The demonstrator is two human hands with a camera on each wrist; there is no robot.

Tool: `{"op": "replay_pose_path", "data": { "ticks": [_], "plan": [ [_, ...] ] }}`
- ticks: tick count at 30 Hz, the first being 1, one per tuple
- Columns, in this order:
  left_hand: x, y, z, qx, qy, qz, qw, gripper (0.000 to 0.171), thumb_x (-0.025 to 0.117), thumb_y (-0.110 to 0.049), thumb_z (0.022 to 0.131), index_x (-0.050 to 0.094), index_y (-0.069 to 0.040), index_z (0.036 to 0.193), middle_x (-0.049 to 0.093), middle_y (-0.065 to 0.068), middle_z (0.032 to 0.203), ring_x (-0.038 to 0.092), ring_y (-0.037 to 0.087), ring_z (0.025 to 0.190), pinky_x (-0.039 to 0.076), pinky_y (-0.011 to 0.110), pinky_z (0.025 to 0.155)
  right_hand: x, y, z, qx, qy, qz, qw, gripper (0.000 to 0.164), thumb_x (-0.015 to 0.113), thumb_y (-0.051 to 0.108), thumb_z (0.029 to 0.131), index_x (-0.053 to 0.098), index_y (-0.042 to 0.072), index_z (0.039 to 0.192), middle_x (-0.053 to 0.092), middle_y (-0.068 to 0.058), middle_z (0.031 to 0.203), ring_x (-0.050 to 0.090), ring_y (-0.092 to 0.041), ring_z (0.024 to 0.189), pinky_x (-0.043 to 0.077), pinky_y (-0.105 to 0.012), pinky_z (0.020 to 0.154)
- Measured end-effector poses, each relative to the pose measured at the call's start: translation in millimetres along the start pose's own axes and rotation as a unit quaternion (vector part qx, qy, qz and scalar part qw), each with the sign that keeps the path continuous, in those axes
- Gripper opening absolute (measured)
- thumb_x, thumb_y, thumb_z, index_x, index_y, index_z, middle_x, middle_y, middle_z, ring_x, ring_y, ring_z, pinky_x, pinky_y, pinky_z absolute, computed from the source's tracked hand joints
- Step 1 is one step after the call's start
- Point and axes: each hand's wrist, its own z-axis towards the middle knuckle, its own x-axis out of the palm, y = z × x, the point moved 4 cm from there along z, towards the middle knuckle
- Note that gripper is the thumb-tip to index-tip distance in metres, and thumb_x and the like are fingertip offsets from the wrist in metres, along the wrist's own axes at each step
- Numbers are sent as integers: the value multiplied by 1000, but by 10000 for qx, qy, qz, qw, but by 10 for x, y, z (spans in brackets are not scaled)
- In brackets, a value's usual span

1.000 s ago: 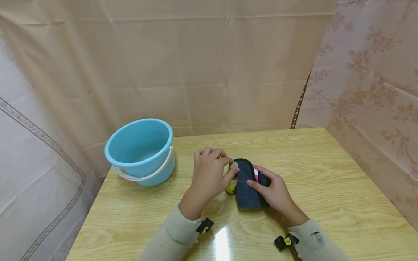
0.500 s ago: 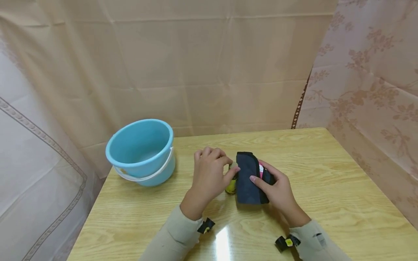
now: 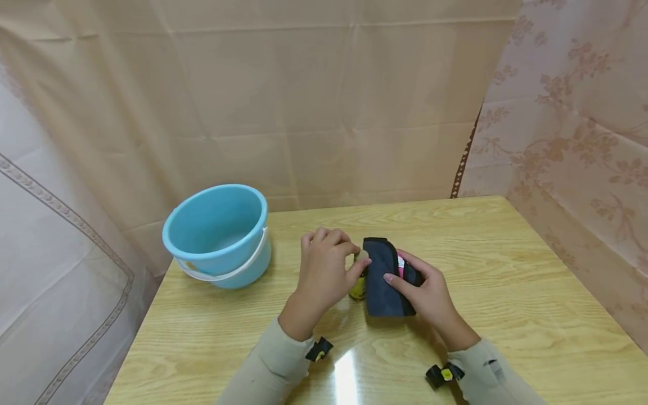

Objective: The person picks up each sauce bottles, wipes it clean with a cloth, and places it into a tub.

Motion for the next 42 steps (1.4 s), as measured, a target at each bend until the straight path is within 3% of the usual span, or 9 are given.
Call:
{"op": "replay_pose_path", "data": {
  "ticks": [14,23,29,35,42],
  "plan": [
    [-18,18,4,-26,147,-61,9999,26,76,-49,92,84,-26,102,67,-8,106,54,18,105,37,50,102,21,-109,31,76,171,-566,9982,60,82,45,88,63,30,142,61,-4,146,61,-24,127,57,-23,86],
    [-12,41,9,-31,306,-80,9995,27,76,-49,92,83,-27,106,67,-9,108,53,18,106,36,48,100,26,-207,63,129,367,-1077,9934,60,81,49,87,63,33,142,60,-4,148,58,-27,134,56,-34,95],
    [-26,48,17,-41,374,-120,9992,28,76,-48,92,83,-27,108,68,-9,109,52,18,105,36,47,99,34,-189,58,146,392,-895,9951,58,82,46,88,64,34,141,60,-6,147,63,-27,124,58,-26,83],
    [-25,60,15,-74,446,-196,9988,29,76,-47,93,83,-26,112,68,-9,111,52,18,107,36,48,100,21,-39,17,-47,214,-201,9996,55,81,40,90,63,34,142,60,-2,147,66,-25,122,60,-29,85],
    [-31,60,21,-30,577,-144,9982,28,74,-47,94,81,-30,115,68,-11,114,52,18,109,34,51,104,-18,104,-52,-45,-229,35,9997,60,80,39,91,60,29,147,58,-2,150,63,-16,125,57,-23,90]
  ]
}}
